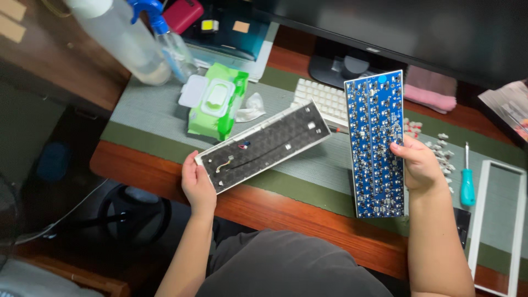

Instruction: The person cleans a disassembled mechanical keyboard by wiping the PCB with a wet wipe and using a keycap puller to remove switches one by one. The person then flips the PCB to inspect the underside and continues removing switches.

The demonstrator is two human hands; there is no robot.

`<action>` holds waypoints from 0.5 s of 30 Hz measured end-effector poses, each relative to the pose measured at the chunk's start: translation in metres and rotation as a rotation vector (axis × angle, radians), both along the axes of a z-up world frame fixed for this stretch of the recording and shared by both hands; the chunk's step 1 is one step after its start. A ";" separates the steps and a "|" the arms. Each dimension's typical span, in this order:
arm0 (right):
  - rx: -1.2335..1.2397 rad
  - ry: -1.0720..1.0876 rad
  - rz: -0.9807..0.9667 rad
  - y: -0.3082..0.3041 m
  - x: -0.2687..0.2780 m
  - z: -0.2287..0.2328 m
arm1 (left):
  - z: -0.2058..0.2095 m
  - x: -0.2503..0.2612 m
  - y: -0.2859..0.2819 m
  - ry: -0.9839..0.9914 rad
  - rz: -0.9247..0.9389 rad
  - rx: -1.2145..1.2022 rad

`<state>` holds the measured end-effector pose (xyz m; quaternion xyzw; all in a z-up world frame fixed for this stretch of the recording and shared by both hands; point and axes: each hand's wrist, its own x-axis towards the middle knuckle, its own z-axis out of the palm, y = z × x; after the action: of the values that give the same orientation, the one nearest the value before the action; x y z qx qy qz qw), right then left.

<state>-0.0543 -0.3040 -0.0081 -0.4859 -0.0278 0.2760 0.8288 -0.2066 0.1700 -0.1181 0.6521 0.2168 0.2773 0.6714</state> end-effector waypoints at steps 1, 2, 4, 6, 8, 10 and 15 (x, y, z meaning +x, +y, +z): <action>-0.006 0.005 0.015 0.005 0.003 -0.002 | -0.002 -0.005 0.000 -0.027 0.024 -0.108; -0.012 0.008 0.029 0.010 0.006 -0.004 | -0.005 -0.007 -0.002 -0.058 0.046 -0.214; -0.030 0.009 0.049 0.020 0.011 -0.006 | -0.008 -0.012 -0.011 -0.101 0.080 -0.348; -0.054 0.006 0.058 0.027 0.015 -0.008 | -0.010 -0.018 -0.024 -0.125 0.099 -0.403; -0.026 0.010 0.085 0.032 0.018 -0.010 | -0.010 -0.023 -0.034 -0.103 0.100 -0.431; -0.028 0.011 0.091 0.033 0.019 -0.011 | -0.009 -0.024 -0.042 -0.101 0.093 -0.503; -0.048 0.020 0.093 0.032 0.020 -0.011 | -0.008 -0.022 -0.061 -0.090 0.066 -0.670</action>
<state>-0.0340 -0.2721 -0.0191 -0.5009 -0.0353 0.3198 0.8035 -0.2286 0.1091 -0.1261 0.3748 0.2870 0.2409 0.8480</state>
